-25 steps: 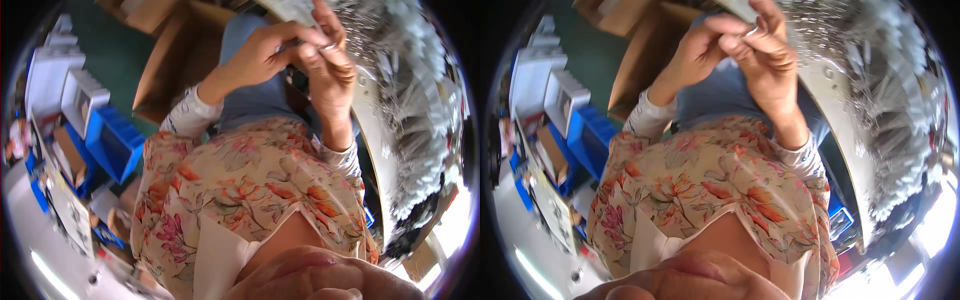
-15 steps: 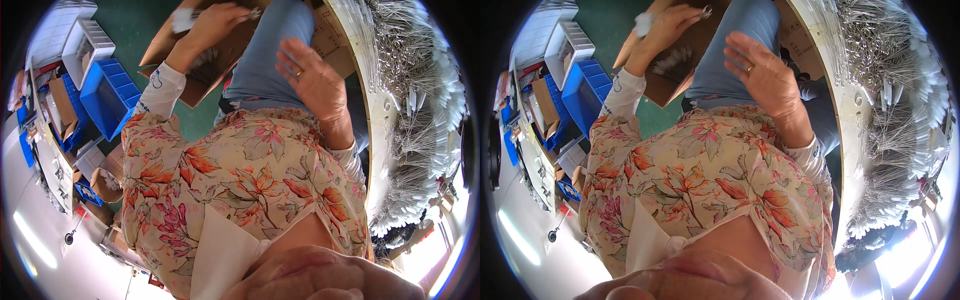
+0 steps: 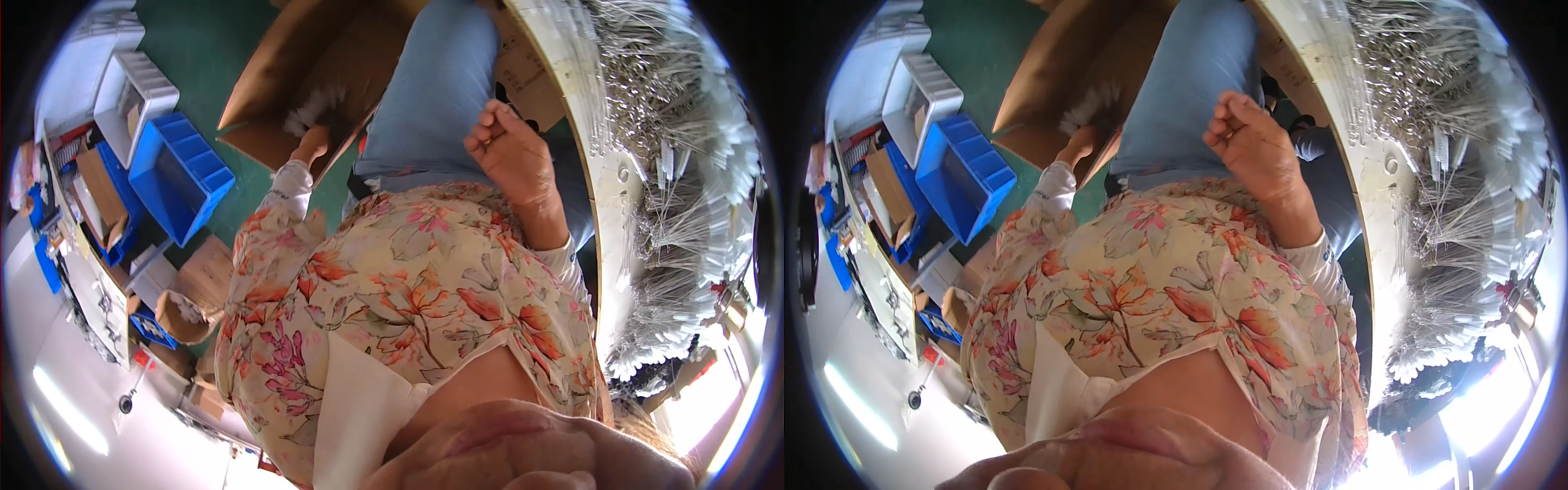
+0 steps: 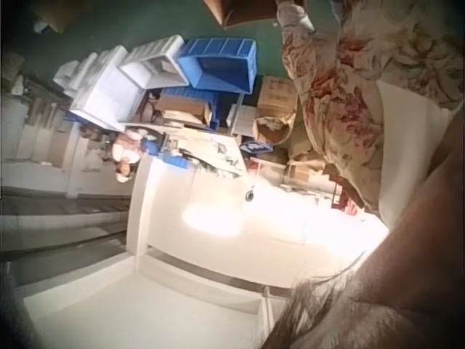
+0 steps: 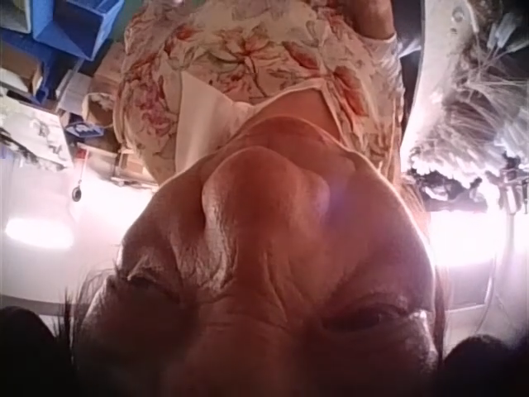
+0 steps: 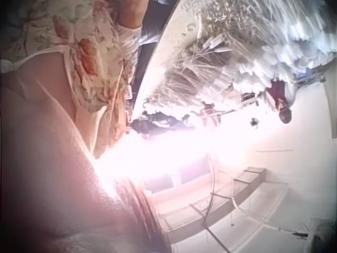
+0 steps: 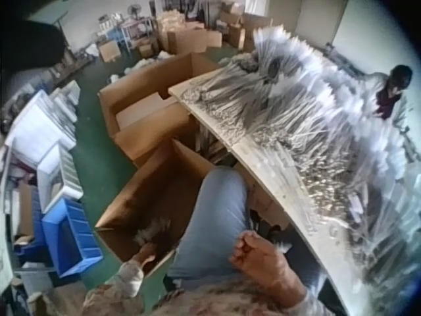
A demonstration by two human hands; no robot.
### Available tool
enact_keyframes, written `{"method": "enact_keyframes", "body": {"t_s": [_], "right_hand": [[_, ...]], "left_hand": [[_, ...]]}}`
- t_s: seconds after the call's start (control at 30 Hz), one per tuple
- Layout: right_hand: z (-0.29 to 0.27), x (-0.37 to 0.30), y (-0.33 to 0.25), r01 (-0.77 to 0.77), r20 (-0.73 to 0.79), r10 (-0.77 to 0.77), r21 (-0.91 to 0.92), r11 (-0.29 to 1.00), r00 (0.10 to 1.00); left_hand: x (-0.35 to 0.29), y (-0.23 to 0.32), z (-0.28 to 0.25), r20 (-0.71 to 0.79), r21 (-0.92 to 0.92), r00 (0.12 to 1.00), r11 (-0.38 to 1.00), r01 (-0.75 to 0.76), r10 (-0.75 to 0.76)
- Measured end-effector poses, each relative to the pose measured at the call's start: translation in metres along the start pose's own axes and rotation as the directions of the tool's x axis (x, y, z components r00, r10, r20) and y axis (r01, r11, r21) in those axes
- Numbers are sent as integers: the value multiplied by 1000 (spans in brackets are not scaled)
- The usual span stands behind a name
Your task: The person is seen taking small brushes and attaching them to a metal ring.
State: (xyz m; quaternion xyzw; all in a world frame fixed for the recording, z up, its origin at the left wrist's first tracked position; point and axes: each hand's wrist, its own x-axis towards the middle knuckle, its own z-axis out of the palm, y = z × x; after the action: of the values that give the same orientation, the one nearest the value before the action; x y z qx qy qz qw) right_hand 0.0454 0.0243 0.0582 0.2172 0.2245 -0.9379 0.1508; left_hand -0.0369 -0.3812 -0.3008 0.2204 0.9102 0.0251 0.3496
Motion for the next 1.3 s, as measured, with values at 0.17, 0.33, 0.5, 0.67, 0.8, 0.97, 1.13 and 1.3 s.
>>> {"method": "enact_keyframes", "body": {"t_s": [0.17, 0.33, 0.5, 0.67, 0.8, 0.97, 1.13, 1.3], "right_hand": [[-28, 5, 0, 7, -40, -8, -17, 1000, 999], [-11, -12, -9, 8, 6, -8, 23, 1000, 1000], [-26, -28, -17, 118, 61, -123, 77, 990, 991], [-35, -55, -30, 199, 3, -202, 141, 970, 979], [-50, -73, -38, 255, -8, -258, 195, 947, 966], [-60, -88, -45, 310, -37, -312, 270, 912, 949], [-48, -94, -52, 277, 34, -294, 247, 929, 955], [-43, -95, -50, 274, 93, -301, 230, 934, 949]], "left_hand": [[6, 67, -160, -447, -445, 893, 878, -176, -47], [-45, 175, -386, -766, -395, 641, 752, -528, 49], [-74, 345, -496, -771, -60, 391, 553, -831, 504], [-54, 476, -514, -512, 136, 308, 430, -893, 802], [-2, 528, -515, -402, 158, 408, 500, -851, 820], [28, 534, -510, -340, 321, 667, 749, -580, 663], [30, 536, -493, -513, 399, 566, 763, -509, 646], [32, 547, -489, -587, 577, 479, 753, -318, 652]]}}
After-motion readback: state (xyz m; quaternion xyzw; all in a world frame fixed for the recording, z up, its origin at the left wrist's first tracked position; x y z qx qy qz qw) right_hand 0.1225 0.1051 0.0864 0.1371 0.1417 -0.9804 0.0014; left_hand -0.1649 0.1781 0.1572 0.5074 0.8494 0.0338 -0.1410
